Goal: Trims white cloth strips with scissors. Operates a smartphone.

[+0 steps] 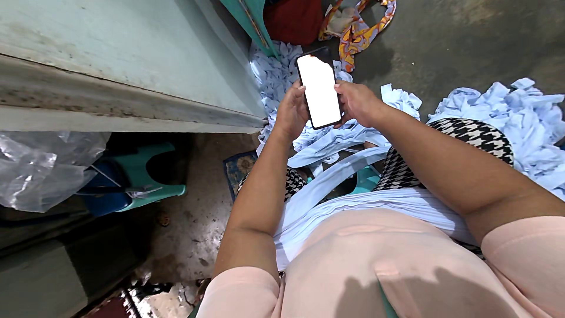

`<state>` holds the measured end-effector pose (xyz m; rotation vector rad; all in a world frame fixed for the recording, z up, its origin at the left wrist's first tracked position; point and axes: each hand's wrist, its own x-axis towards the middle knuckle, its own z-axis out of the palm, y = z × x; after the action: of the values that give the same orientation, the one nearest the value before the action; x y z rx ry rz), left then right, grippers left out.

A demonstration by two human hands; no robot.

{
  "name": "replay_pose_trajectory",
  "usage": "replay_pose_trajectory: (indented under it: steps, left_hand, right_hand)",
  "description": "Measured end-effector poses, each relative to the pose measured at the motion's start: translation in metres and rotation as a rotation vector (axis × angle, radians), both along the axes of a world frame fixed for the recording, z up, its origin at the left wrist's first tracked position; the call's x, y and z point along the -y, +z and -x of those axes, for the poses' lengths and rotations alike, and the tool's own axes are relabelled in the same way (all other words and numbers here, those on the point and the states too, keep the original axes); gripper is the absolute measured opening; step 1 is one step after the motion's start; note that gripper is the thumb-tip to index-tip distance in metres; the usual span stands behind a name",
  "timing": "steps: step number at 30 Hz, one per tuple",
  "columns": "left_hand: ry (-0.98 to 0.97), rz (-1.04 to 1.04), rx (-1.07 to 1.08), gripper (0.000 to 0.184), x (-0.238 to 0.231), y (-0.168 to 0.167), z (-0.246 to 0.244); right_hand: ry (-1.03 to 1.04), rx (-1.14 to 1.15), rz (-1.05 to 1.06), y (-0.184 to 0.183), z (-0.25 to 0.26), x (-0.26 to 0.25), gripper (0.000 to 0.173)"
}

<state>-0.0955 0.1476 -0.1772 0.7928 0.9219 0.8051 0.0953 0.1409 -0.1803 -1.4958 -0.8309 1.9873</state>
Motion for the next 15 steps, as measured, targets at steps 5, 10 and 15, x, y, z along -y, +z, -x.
replay_pose_trajectory:
  steps: [5,10,15]
  left_hand:
    - [-0.029,-0.009,0.073,0.051,-0.0034,-0.0006,0.0055]
    - [-0.039,0.014,0.106,0.06,-0.0041,0.0019,0.0064]
    - [-0.047,0.007,0.102,0.072,-0.0057,0.0021,0.0051]
  right_hand:
    - [-0.003,-0.003,-0.017,0.0035,-0.0011,-0.0014,0.048]
    - [-0.007,-0.025,-0.036,0.006,-0.0027,-0.0018,0.047]
    - [0.002,-0.028,-0.042,0.0079,-0.0035,-0.0018,0.045]
